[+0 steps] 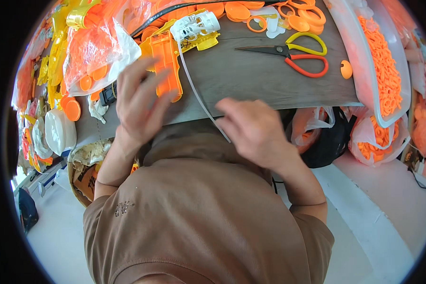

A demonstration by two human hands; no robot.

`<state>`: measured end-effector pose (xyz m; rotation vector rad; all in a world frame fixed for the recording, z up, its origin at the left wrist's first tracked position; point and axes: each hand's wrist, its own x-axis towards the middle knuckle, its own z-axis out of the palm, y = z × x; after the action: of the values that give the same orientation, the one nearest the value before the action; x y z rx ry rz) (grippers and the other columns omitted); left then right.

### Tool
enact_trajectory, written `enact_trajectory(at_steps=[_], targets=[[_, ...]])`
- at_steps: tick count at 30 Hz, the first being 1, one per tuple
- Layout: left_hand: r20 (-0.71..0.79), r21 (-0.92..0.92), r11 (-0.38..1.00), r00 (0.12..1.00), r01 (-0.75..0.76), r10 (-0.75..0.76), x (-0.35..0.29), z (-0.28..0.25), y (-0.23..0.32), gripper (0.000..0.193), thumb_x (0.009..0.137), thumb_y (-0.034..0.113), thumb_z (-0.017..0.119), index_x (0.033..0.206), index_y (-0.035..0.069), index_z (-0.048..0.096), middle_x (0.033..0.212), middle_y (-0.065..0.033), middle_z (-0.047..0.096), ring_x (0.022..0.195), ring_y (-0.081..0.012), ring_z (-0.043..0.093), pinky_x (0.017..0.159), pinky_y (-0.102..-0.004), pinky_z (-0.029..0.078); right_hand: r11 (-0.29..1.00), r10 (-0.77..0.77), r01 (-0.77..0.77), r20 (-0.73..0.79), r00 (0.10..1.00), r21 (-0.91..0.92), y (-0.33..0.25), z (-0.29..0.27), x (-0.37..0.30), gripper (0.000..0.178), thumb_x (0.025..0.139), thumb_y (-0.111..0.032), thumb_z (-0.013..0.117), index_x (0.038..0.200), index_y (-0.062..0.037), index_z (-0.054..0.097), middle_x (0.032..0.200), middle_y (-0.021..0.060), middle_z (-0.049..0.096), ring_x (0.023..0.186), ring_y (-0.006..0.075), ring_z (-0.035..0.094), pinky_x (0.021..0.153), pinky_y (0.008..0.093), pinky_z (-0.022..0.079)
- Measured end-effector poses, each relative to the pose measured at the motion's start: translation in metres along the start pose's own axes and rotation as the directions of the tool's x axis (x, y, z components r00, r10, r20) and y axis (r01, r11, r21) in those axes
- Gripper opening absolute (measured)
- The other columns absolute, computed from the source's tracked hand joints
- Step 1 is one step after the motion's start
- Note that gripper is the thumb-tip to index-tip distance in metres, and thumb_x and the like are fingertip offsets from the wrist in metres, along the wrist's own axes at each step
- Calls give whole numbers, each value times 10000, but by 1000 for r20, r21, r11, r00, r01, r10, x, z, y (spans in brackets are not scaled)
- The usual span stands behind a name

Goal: Assembling parts of a yellow plastic toy gun.

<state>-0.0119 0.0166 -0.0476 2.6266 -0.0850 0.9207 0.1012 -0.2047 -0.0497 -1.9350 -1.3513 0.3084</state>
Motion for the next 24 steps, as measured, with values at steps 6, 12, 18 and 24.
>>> enact_trajectory(at_steps=[6,12,18,24], targets=[[227,-265,929,920,-256,319,-27,21,44,304,684,140,592,959,18,635,1034,-88,548,950,-204,516,780,-334,390,912,7,-145,-338,941,-385,62,-62,16,305,795,37,569,1092,-30,564,972,138,606,874,296,586,762,385,479],[238,-259,924,908,-282,344,-37,44,38,309,665,157,588,930,5,629,1030,-80,530,892,-181,493,747,-308,384,797,48,0,63,997,-604,92,-88,30,455,775,70,517,1209,-62,485,1154,140,538,1082,325,525,926,385,424],[91,-244,904,920,-350,381,-45,49,31,282,652,164,599,899,31,633,829,-29,491,740,-161,484,629,-280,383,896,129,-68,110,986,-439,75,-94,20,475,758,47,562,1210,-58,460,1117,132,548,1052,267,550,907,351,439],[144,-260,881,886,-396,441,-44,47,27,267,652,169,609,883,39,636,646,8,386,602,-132,438,547,-278,344,705,583,-630,240,776,325,14,-84,-15,593,727,63,602,1282,-70,442,1060,88,498,952,154,514,828,278,438]])
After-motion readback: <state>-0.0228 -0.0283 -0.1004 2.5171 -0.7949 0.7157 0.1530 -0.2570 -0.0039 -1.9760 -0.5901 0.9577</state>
